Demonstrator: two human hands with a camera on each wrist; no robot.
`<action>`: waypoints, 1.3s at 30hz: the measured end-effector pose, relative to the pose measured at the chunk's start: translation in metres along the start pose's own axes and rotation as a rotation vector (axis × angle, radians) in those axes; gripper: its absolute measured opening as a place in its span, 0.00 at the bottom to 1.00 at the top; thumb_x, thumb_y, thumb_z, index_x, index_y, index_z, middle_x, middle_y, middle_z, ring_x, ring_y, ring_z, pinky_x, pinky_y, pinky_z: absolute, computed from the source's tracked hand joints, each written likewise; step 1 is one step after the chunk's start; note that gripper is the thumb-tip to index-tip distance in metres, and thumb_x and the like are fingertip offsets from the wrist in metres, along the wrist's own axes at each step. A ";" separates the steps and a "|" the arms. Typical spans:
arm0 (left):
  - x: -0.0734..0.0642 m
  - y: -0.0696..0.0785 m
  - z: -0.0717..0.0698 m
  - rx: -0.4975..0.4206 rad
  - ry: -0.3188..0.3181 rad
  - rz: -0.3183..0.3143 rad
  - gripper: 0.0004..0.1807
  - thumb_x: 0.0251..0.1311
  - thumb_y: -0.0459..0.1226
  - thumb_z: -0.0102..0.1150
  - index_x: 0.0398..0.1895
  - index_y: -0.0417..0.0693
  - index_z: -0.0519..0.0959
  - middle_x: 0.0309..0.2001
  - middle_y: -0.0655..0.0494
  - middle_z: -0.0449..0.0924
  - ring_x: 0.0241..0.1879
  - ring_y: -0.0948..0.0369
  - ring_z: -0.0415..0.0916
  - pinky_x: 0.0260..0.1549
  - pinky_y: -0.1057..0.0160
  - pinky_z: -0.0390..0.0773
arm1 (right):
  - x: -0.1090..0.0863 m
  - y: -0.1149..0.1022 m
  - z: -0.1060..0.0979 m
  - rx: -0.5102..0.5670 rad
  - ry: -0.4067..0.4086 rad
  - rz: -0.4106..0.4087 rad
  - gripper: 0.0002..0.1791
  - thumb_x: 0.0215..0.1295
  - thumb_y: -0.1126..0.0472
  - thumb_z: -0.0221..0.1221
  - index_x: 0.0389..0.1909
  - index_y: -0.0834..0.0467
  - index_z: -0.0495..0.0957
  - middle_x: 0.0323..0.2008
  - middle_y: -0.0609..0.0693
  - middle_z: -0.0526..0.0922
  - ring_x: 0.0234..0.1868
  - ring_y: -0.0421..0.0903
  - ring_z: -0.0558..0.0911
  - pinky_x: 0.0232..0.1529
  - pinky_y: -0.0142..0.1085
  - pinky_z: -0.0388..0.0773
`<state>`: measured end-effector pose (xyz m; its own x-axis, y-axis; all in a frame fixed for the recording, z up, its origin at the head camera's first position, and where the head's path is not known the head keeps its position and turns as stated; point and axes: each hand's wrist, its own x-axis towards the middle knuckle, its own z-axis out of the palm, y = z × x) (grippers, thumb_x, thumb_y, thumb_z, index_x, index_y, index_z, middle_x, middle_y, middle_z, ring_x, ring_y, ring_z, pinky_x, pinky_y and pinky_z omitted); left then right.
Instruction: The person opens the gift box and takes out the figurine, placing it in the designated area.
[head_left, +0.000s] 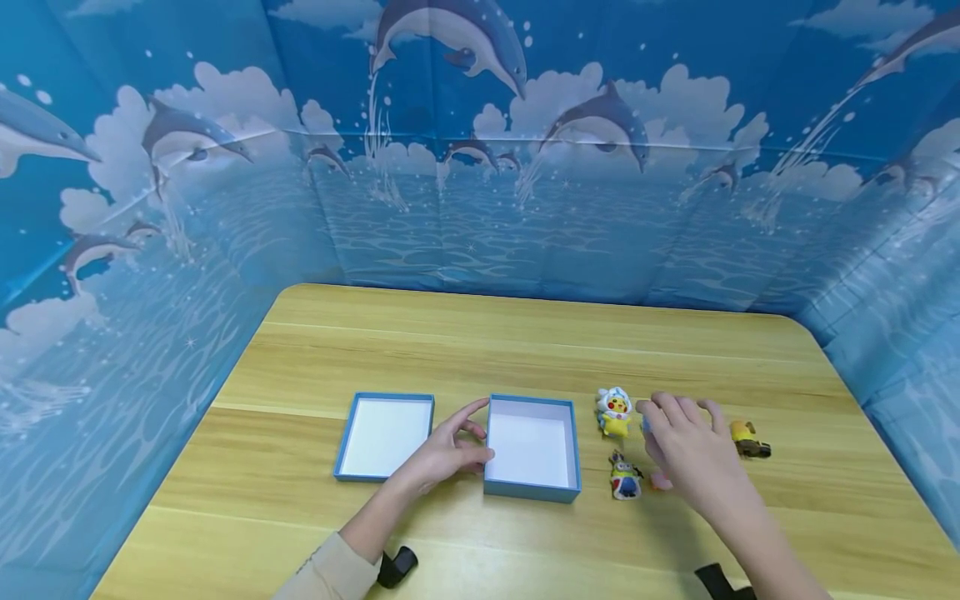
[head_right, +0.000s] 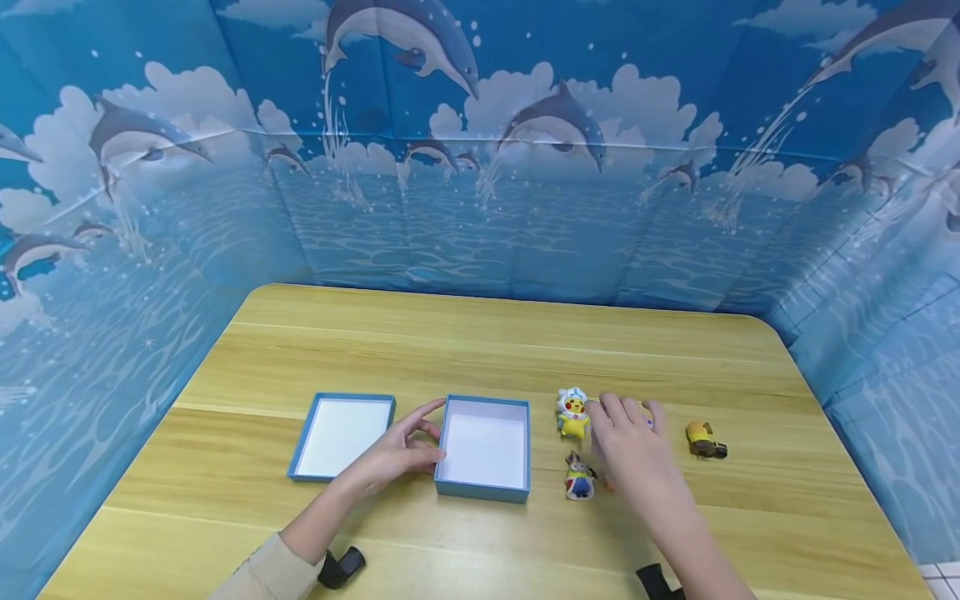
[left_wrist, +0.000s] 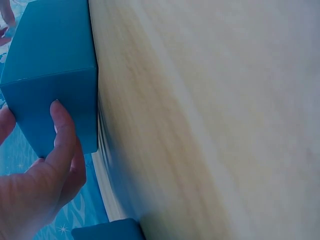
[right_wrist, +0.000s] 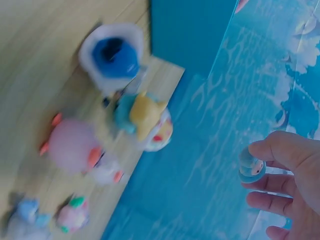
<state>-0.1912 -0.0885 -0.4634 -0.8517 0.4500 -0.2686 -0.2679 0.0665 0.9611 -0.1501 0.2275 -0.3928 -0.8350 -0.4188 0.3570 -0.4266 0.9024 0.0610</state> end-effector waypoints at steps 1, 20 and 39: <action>0.000 0.000 0.000 -0.001 0.000 0.000 0.41 0.52 0.28 0.61 0.69 0.57 0.56 0.46 0.44 0.65 0.31 0.59 0.76 0.39 0.55 0.81 | -0.003 0.003 0.000 -0.003 0.001 0.005 0.17 0.71 0.53 0.39 0.46 0.60 0.70 0.43 0.55 0.73 0.44 0.55 0.71 0.49 0.58 0.63; 0.000 0.000 0.000 -0.007 0.004 -0.004 0.41 0.51 0.27 0.61 0.69 0.57 0.57 0.46 0.43 0.64 0.32 0.59 0.76 0.39 0.56 0.81 | -0.056 0.051 -0.006 0.005 -0.077 0.225 0.17 0.52 0.69 0.59 0.44 0.60 0.70 0.44 0.57 0.71 0.44 0.58 0.68 0.45 0.60 0.57; 0.001 0.000 0.001 -0.010 0.015 -0.003 0.42 0.50 0.27 0.61 0.69 0.56 0.57 0.45 0.43 0.65 0.31 0.59 0.76 0.39 0.55 0.82 | -0.098 0.085 0.012 -0.005 -0.155 0.290 0.15 0.54 0.67 0.60 0.42 0.60 0.70 0.41 0.59 0.71 0.41 0.60 0.68 0.40 0.61 0.58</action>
<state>-0.1911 -0.0870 -0.4633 -0.8576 0.4365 -0.2721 -0.2744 0.0592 0.9598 -0.1090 0.3442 -0.4334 -0.9645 -0.1548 0.2138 -0.1622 0.9866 -0.0172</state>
